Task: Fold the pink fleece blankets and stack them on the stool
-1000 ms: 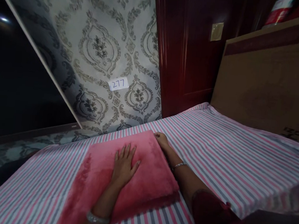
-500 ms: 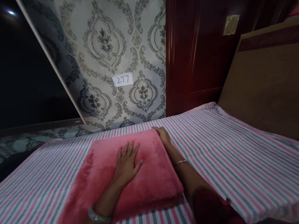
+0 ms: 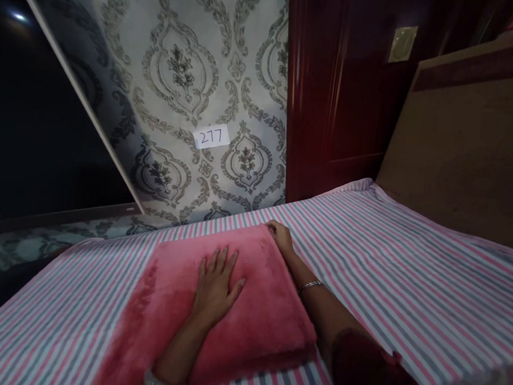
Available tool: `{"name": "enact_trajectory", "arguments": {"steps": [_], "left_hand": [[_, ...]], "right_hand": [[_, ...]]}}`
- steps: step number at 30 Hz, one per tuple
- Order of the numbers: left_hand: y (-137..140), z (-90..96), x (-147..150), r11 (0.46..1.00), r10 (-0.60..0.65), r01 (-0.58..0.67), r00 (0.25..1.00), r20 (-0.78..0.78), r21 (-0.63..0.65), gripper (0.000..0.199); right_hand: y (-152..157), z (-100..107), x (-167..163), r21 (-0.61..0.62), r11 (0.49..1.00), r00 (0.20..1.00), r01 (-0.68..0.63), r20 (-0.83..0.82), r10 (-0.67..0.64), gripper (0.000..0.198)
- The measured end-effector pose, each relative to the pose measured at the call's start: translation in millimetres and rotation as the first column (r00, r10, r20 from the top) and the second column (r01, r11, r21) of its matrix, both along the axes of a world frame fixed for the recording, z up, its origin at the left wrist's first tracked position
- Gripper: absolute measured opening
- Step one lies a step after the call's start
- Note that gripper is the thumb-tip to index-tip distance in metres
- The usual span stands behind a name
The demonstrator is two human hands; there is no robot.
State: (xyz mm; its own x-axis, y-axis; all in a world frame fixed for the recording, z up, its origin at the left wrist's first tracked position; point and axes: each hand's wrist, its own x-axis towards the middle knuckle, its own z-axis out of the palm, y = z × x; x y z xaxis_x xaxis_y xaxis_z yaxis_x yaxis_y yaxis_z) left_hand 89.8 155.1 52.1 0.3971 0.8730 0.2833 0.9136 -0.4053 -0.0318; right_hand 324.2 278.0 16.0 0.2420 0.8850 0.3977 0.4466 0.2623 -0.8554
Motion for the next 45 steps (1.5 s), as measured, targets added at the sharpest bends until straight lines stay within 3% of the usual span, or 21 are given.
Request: {"name": "enact_trajectory", "arguments": {"steps": [5, 14, 20, 26, 32, 36, 39, 43, 45], "left_hand": [[-0.5, 0.0, 0.6, 1.000, -0.009, 0.009, 1.000, 0.018, 0.007, 0.058], [-0.7, -2.6, 0.2, 1.000, -0.010, 0.010, 0.999, 0.037, 0.007, 0.059], [-6.8, 3.2, 3.2, 0.998, -0.009, 0.012, 0.999, 0.050, -0.057, 0.060], [-10.6, 4.3, 3.8, 0.998, -0.012, 0.018, 0.996, 0.093, -0.068, 0.060], [-11.2, 0.9, 2.2, 0.995, -0.033, 0.044, 0.991, 0.129, -0.088, 0.064], [-11.5, -0.5, 2.0, 0.995, -0.046, 0.058, 0.988, 0.148, -0.082, 0.066], [-11.9, -1.3, 2.6, 0.995, -0.049, 0.061, 0.987, 0.155, -0.075, 0.068], [-13.6, -1.1, 3.8, 0.995, -0.047, 0.059, 0.986, 0.158, -0.074, 0.069], [-15.0, -0.7, 3.5, 0.995, -0.047, 0.060, 0.985, 0.165, -0.075, 0.069]], "right_hand": [[3.4, -7.6, 3.1, -0.067, 0.993, 0.994, 0.100, -0.042, -0.103, 0.019], [6.4, 1.9, 5.1, -0.157, 0.987, 0.993, -0.019, -0.121, 0.000, 0.046], [9.2, -1.6, 1.1, -0.216, 0.968, 0.991, -0.124, 0.019, 0.131, 0.050], [11.1, -16.7, 6.3, -0.218, 0.970, 0.992, -0.105, 0.049, 0.118, 0.048], [2.9, -17.8, 8.8, -0.224, 0.969, 0.985, -0.103, 0.111, 0.130, 0.048], [-5.8, -3.7, 11.6, -0.258, 0.962, 0.971, -0.085, 0.194, 0.138, 0.046], [-4.3, 21.6, 3.2, -0.282, 0.959, 0.949, -0.016, 0.297, 0.103, 0.049], [-0.5, 58.3, -36.3, -0.216, 0.976, 0.899, -0.023, 0.423, 0.115, 0.056], [-7.1, 64.0, -58.1, -0.199, 0.979, 0.876, -0.050, 0.463, 0.139, 0.052]]}}
